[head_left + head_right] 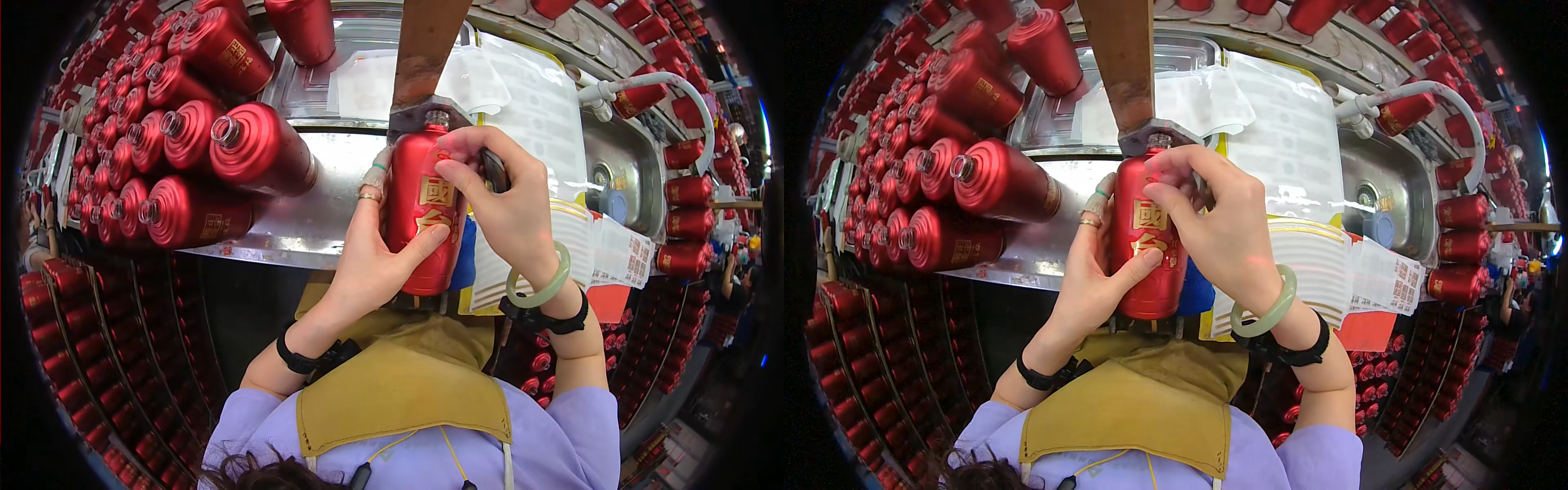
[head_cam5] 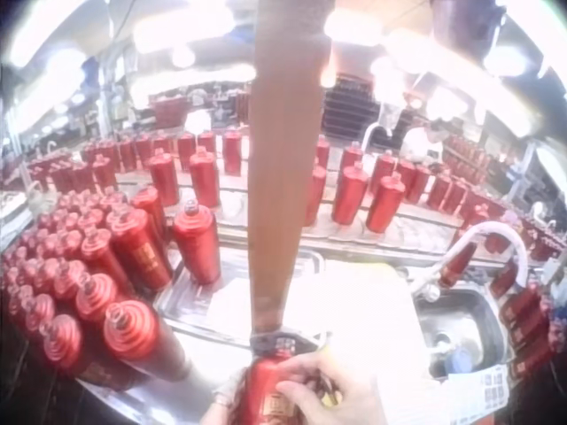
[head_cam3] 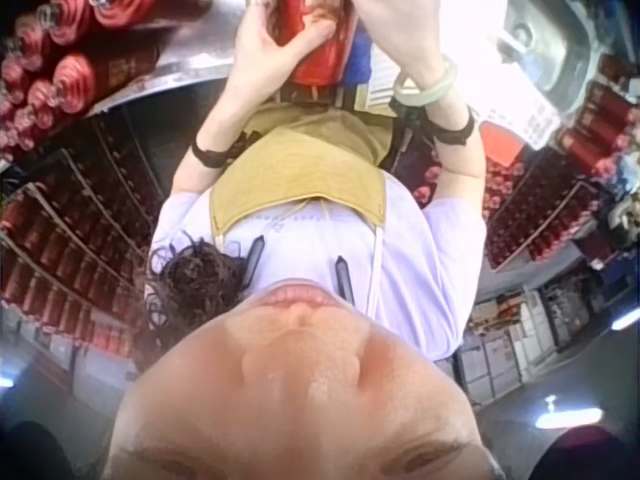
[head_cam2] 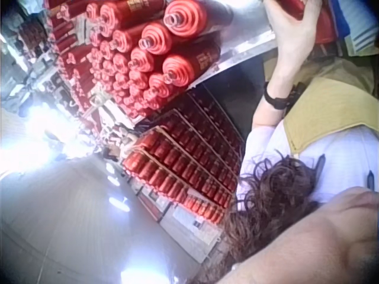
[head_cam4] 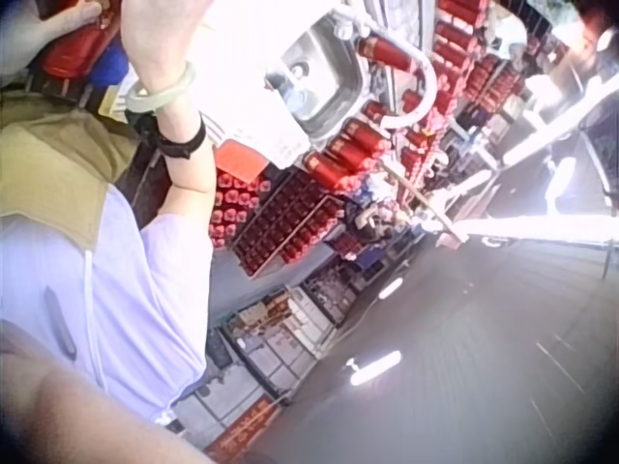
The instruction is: Applying labels and gold foil decorations to red liquor bottles on a production line.
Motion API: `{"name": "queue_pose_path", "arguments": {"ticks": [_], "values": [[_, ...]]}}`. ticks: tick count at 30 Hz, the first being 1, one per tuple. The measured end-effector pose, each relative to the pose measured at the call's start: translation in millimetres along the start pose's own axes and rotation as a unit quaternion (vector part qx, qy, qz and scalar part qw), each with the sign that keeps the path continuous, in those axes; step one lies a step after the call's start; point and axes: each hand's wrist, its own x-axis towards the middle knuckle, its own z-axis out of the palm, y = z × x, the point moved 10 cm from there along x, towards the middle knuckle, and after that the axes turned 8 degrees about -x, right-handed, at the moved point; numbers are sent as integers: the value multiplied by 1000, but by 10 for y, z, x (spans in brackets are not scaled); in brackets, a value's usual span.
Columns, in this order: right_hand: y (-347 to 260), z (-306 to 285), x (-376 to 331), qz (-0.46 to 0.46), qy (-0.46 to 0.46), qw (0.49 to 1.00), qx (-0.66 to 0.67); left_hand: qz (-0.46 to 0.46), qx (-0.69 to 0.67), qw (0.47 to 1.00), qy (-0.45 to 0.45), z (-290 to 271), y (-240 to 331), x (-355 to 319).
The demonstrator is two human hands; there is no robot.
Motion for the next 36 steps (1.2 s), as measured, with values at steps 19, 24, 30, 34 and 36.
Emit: {"name": "queue_pose_path", "arguments": {"ticks": [19, 24, 30, 34, 36], "values": [[11, -12, 9, -3, 17, 1000, -6, -4, -17, 1000, -4, -2, -51, -5], [-6, -18, 6, -8, 21, 1000, 5, -6, -20, 1000, -10, 5, -63, -5], [16, 12, -3, 26, -10, 1000, 0, -16, -24, 1000, -13, 0, -90, -6], [10, 6, 1, 28, -8, 1000, 2, -7, -20, 1000, -12, -8, -87, -9], [12, 9, 3, 27, -7, 1000, 0, -2, -19, 1000, -10, -13, -85, -8]]}}
